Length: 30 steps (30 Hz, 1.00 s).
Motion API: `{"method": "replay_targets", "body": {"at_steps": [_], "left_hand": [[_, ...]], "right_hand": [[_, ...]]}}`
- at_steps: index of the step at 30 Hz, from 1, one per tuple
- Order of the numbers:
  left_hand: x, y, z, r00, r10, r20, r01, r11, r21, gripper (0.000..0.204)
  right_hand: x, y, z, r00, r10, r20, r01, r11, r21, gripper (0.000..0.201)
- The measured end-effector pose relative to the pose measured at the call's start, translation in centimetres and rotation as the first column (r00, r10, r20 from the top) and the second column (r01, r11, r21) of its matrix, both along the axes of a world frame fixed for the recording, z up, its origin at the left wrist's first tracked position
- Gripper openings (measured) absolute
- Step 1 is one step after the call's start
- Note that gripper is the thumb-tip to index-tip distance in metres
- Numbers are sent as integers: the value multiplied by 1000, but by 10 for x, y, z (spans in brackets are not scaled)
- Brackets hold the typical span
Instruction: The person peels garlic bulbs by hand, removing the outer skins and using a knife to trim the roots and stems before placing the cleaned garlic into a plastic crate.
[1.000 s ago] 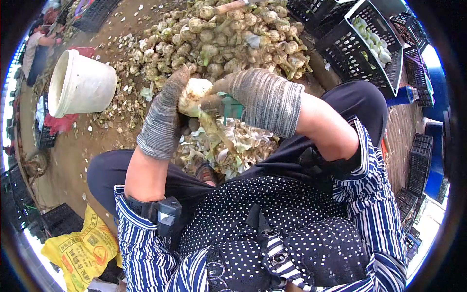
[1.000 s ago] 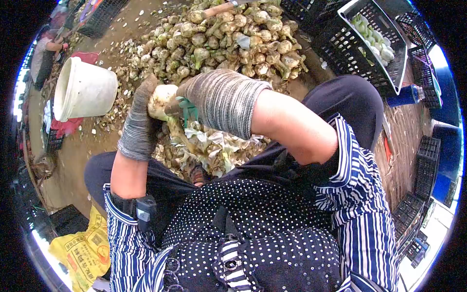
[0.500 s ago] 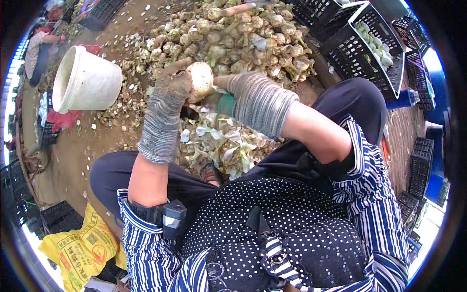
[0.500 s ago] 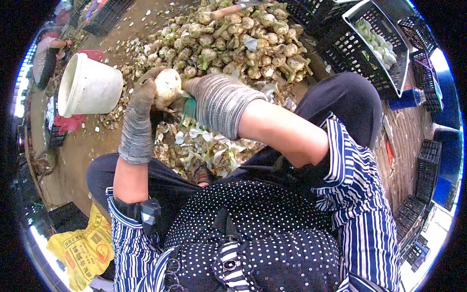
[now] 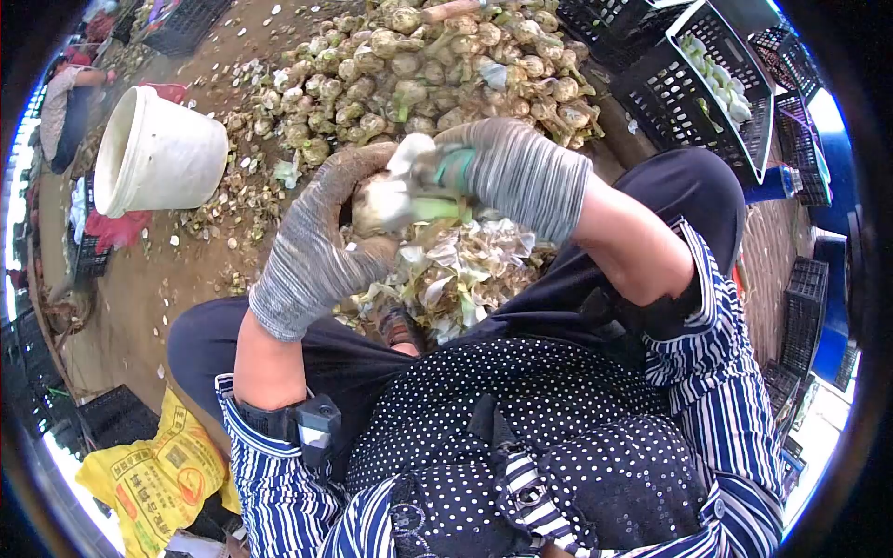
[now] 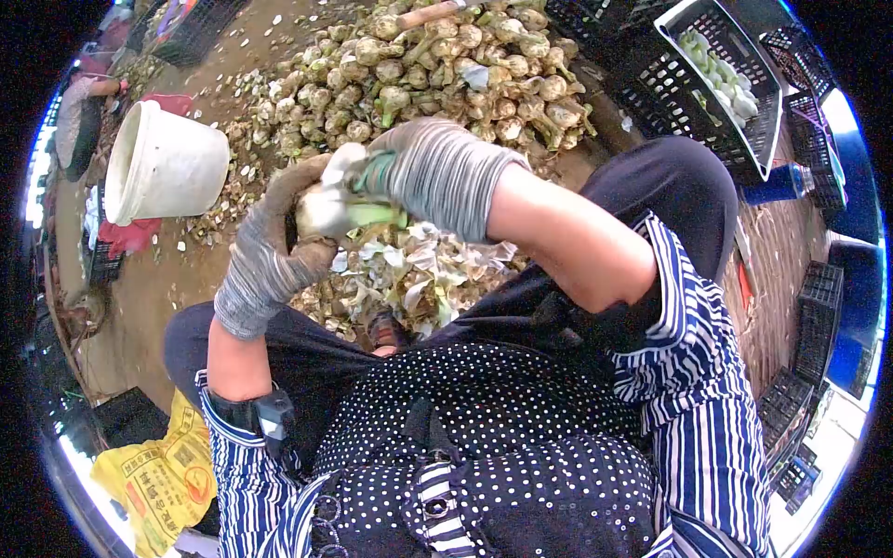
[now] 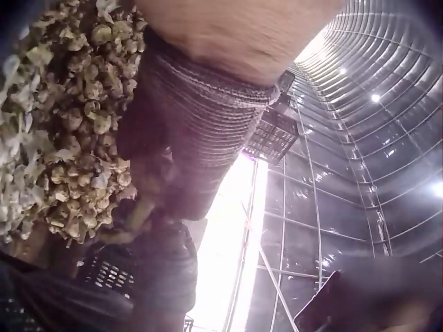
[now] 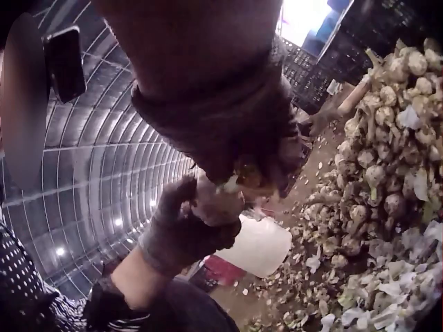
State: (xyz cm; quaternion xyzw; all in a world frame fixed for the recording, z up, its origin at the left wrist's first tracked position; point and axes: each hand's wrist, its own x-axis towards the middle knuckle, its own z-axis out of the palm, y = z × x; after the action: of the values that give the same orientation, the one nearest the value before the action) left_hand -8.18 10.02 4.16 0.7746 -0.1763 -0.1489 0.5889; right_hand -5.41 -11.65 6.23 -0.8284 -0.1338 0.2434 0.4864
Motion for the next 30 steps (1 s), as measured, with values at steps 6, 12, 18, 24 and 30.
{"method": "replay_targets", "body": {"at_steps": [6, 12, 18, 24, 30], "left_hand": [[6, -22, 1, 980, 89, -176, -157, 893, -421, 98], [9, -21, -21, 861, -40, -507, -197, 893, -404, 52], [6, -20, 11, 869, 7, -495, -269, 846, -460, 67], [1, -16, 9, 939, 159, -306, -284, 859, -427, 58], [4, 15, 30, 850, -191, -490, -399, 373, -838, 53]], "right_hand": [[-3, 2, 1, 869, -134, -476, 417, 714, 562, 27], [-9, -4, 10, 959, -22, -284, 182, 815, 551, 31], [-4, -8, 22, 863, -106, -494, 405, 729, 552, 29], [5, -15, 4, 875, -195, -442, 434, 721, 540, 25], [45, -42, -72, 993, -71, -91, 78, 994, 78, 38]]}}
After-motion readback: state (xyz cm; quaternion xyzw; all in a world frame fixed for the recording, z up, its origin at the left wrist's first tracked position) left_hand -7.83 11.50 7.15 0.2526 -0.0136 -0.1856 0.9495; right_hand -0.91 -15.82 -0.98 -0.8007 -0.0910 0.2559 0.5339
